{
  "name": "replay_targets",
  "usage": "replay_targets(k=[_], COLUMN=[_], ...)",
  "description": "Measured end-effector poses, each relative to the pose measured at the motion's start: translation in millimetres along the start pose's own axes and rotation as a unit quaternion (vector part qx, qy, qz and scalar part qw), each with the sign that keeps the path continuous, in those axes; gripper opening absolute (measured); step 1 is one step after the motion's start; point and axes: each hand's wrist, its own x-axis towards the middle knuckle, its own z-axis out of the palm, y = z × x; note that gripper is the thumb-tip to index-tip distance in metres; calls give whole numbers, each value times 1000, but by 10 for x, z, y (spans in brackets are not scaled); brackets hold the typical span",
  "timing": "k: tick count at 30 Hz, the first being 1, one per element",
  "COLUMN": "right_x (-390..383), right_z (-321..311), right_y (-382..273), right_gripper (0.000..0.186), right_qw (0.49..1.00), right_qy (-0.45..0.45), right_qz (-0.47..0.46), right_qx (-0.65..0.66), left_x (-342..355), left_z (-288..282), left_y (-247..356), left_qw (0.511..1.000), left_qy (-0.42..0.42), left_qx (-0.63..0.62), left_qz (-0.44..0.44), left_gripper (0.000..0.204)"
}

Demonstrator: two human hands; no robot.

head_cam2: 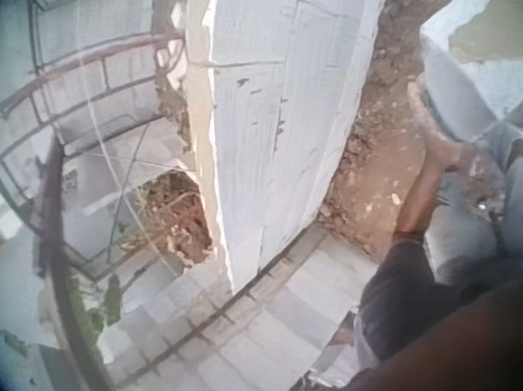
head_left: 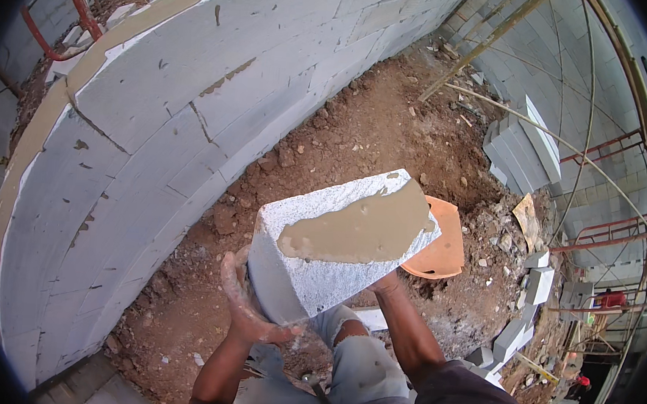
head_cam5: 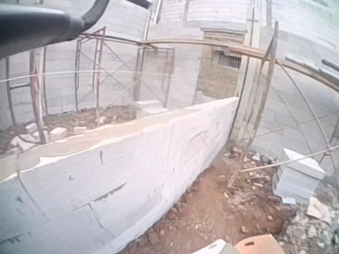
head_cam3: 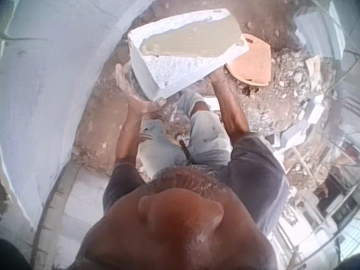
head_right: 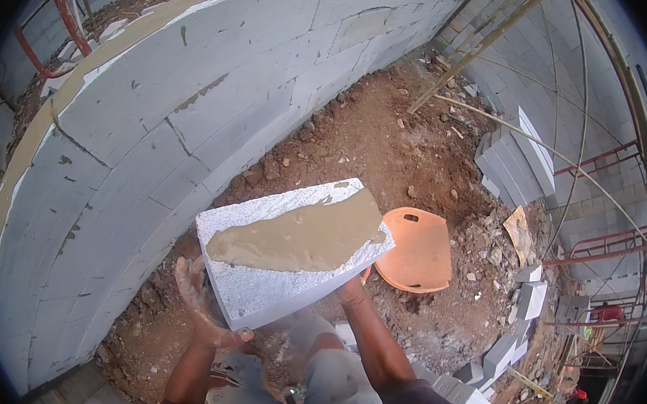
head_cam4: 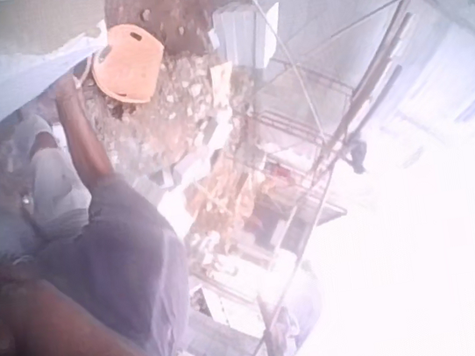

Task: The person scoops mortar from a bucket with a trowel and applies it to a low wall. They then pick up white blocks, apply mortar to their edges, and place them onto the wall, adjusting alignment by hand.

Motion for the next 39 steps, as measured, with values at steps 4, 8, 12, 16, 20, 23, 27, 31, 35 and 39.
replay_targets(k=[4, 8, 12, 16, 20, 23, 27, 31, 35, 39], right_x=[-755, -1335, -1966, -2313, -2410, -2660, -2602, -2503, -2547, -2269], right_z=[1548, 2025, 4155, 4970, 5927, 6908, 7718, 8525, 9339, 10046], right_y=[-427, -968, -1470, -884, -398, -181, 35, 486, 898, 1465], right_gripper=[60, 77, 78, 92, 114, 120, 120, 122, 119, 115], right_qw=[995, 875, 686, 813, 840, 846, 820, 791, 771, 728], right_qy=[-44, -221, -425, -386, -399, -444, -459, -481, -525, -566], right_qz=[-59, -123, -104, -187, -271, -244, -303, -349, -329, -342], right_qx=[-70, -412, -581, -394, -250, -165, -161, -148, -146, -182], left_x=[44, 74, -61, -236, -373, -703, -1359, -2695, -3374, -4112], left_z=[-273, -562, -1000, -1421, -1804, -2052, -2487, -2849, -3280, -3977], left_y=[961, 2134, 3425, 4649, 5881, 6458, 5766, 4164, 3875, 3620], left_qw=[994, 987, 980, 974, 969, 966, 964, 832, 850, 801], left_qy=[56, 118, 174, 194, 189, 197, 213, 96, 320, 480], left_qx=[-93, -104, -70, -28, 37, 110, 155, 360, 231, 217], left_qz=[4, 16, 62, 112, 152, 124, 34, -411, -348, -285], left_gripper=[152, 146, 142, 140, 138, 129, 115, 107, 98, 92])
